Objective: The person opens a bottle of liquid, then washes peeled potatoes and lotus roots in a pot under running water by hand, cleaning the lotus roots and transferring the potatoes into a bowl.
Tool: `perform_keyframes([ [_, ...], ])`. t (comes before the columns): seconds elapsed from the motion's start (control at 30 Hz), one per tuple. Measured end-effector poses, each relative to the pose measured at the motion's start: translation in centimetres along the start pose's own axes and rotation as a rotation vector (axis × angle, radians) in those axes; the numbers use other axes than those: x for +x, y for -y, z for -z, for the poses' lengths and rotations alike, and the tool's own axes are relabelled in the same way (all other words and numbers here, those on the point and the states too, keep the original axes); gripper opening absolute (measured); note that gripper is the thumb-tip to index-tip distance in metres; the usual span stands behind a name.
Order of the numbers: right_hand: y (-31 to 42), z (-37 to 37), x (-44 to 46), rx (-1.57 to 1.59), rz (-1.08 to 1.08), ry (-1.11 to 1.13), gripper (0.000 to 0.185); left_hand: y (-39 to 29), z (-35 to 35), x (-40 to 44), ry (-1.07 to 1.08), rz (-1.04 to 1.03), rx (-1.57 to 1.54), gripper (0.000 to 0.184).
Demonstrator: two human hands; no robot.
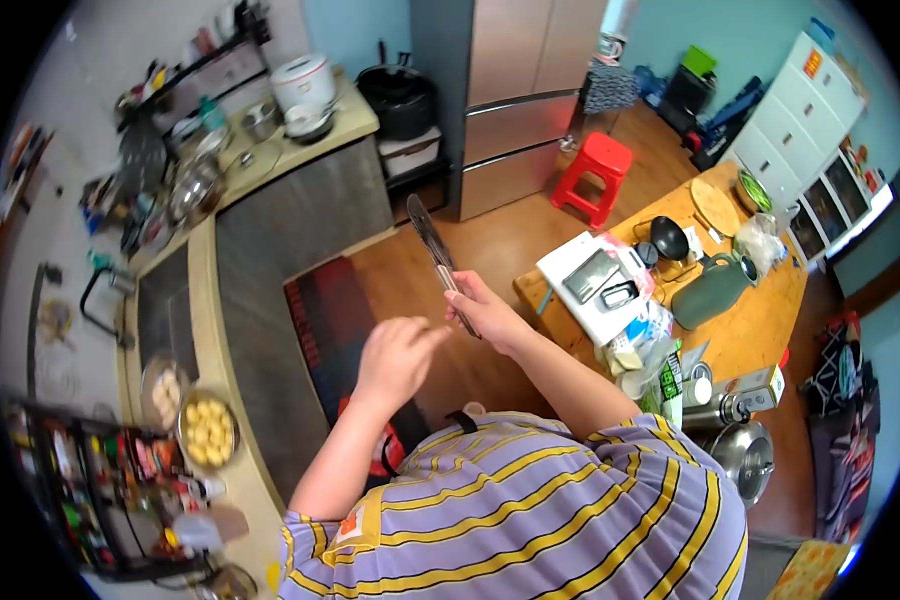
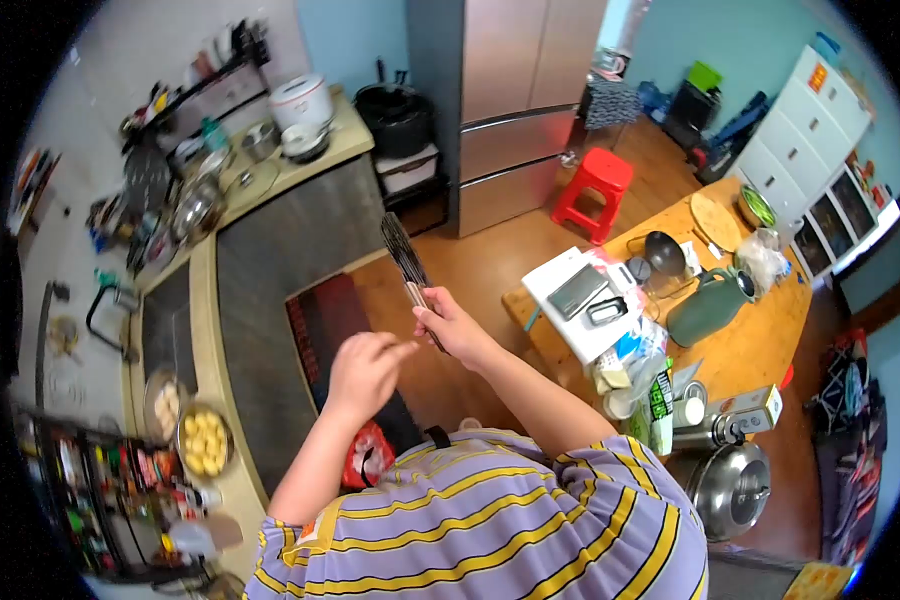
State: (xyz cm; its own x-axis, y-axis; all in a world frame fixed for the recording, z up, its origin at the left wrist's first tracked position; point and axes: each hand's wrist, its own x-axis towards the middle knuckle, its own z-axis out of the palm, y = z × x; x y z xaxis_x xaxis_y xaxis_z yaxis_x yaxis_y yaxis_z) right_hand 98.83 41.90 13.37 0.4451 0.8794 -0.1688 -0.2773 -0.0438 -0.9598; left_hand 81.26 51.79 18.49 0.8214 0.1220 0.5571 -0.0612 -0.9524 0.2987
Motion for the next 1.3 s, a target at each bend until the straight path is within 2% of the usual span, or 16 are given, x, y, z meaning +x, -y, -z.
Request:
perform_keyframes([
  [0.1,2.4,5.2,2.3,-0.042,0.055,-0.106,0.036,3.9,-3.3,6.4,-0.211,0.276,-0.047,0.025],
  [0.13,2.9,6.7,2.9,-0.046,0.054,-0.141,0.036,4.7,-4.3,8.1,-0.214,0.373,-0.141,0.023],
  [0.17,3.2,8.0,3.8,-0.05,0.053,-0.172,0.037,6.0,-5.3,9.6,-0.185,0.372,-0.184,0.023],
  [0.3,3.5,12.1,7.7,0.02,0.107,-0.329,0.039,12.0,-9.0,14.9,0.014,0.2,-0.117,0.021],
  [0.33,4.1,13.1,8.7,0.021,0.065,-0.367,0.041,13.8,-10.2,16.2,0.047,0.164,-0.119,0.02],
  [0.43,4.0,16.5,13.1,-0.073,0.078,-0.539,0.042,20.5,-14.4,20.6,0.105,0.142,-0.158,0.018],
  [0.6,3.0,23.7,22.6,-0.207,0.143,-0.827,0.042,31.0,-21.0,32.5,0.222,-0.034,-0.283,0.017],
  [0.7,5.5,26.1,27.6,-0.084,0.065,-0.981,0.043,33.4,-24.1,40.8,0.341,-0.17,-0.36,0.017],
  [0.83,5.9,30.0,32.6,-0.056,0.141,-1.139,0.041,33.4,-29.9,49.4,0.494,-0.332,-0.518,0.017],
  [0.97,7.6,33.0,33.4,0.003,0.078,-1.329,0.044,30.9,-37.0,55.4,0.598,-0.401,-0.674,0.018],
  [1.03,5.5,37.1,32.9,-0.139,0.092,-1.417,0.044,29.0,-40.5,58.6,0.608,-0.479,-0.739,0.018],
  [1.13,6.0,43.4,31.7,-0.141,0.02,-1.522,0.039,26.1,-45.7,63.4,0.649,-0.543,-0.813,0.018],
  [1.17,6.6,45.7,31.2,-0.022,0.02,-1.545,0.038,24.8,-47.6,65.5,0.664,-0.562,-0.832,0.018],
  [1.23,7.5,51.0,30.3,-0.036,0.09,-1.612,0.042,22.5,-51.3,69.4,0.71,-0.596,-0.837,0.02],
  [1.3,8.5,56.9,29.1,-0.06,0.051,-1.672,0.041,19.9,-54.8,73.3,0.777,-0.604,-0.819,0.02],
])
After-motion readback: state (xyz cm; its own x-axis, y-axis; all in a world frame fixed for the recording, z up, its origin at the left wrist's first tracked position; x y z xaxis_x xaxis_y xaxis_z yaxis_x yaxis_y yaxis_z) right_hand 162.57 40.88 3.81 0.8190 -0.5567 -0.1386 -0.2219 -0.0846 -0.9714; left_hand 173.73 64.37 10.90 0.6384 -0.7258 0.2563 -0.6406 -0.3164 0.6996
